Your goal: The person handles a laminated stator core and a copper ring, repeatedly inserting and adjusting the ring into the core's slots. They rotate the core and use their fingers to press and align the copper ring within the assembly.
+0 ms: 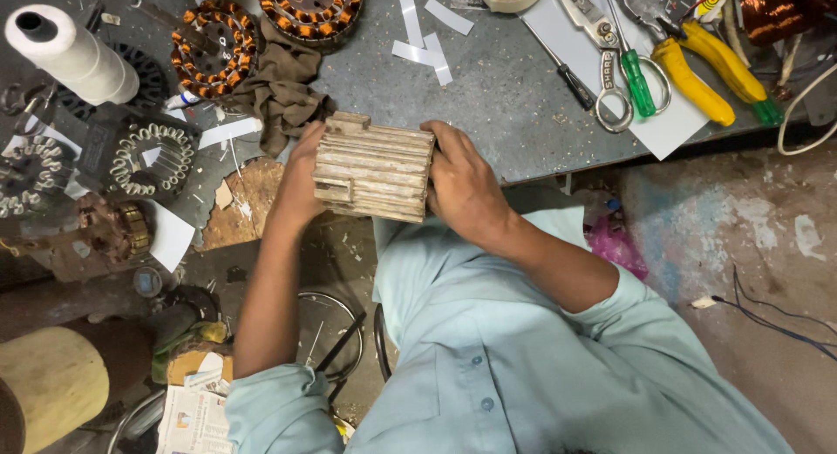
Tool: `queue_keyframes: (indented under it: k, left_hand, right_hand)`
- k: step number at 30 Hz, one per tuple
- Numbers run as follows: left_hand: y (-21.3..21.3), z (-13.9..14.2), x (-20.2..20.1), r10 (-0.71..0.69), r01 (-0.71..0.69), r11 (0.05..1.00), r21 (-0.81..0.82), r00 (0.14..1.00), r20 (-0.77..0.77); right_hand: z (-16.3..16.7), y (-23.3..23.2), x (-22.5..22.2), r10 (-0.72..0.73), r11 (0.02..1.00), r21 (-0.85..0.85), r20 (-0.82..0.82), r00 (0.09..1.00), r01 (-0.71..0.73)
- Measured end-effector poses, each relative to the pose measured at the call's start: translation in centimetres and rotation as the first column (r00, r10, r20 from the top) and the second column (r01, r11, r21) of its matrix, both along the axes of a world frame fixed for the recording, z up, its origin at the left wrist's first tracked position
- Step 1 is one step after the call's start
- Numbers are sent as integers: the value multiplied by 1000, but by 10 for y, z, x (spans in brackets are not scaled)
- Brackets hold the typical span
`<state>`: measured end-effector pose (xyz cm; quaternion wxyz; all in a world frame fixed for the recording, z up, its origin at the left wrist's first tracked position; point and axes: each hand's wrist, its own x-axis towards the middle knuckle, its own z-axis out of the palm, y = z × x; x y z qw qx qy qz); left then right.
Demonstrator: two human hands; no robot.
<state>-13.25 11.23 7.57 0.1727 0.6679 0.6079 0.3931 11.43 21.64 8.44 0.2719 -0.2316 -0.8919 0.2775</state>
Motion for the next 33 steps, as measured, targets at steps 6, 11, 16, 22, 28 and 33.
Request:
queue_keyframes:
  k: [6,11,16,22,28,33]
  left_hand:
    - [-4,20,3,14,-21,999,-45,990,-143]
    - [-10,23,-3,6,-26,995,-92,977,-212]
    - [-13,6,1,115,-141,987,-80,955,-273]
    - [-11,9,0,104,-149,982,-118,940,-324]
    - [-17,25,8,158,-218,971,-94,888,-431]
    - [-12,23,10,146,-189,978,-90,922,-359]
  right_hand:
    - [3,4,2,39,999,3,50,998,-39]
    - [2,4,-1,17,1000,-17,-11,1000,-17]
    - [0,7,-1,10,1000,-28,-62,998,-12]
    - [1,15,3,89,995,-39,-56,994,-91]
    - [0,11,-3,36,991,-122,-89,995,-47]
    - [-4,16,-1,61,995,-73,-87,994,-68]
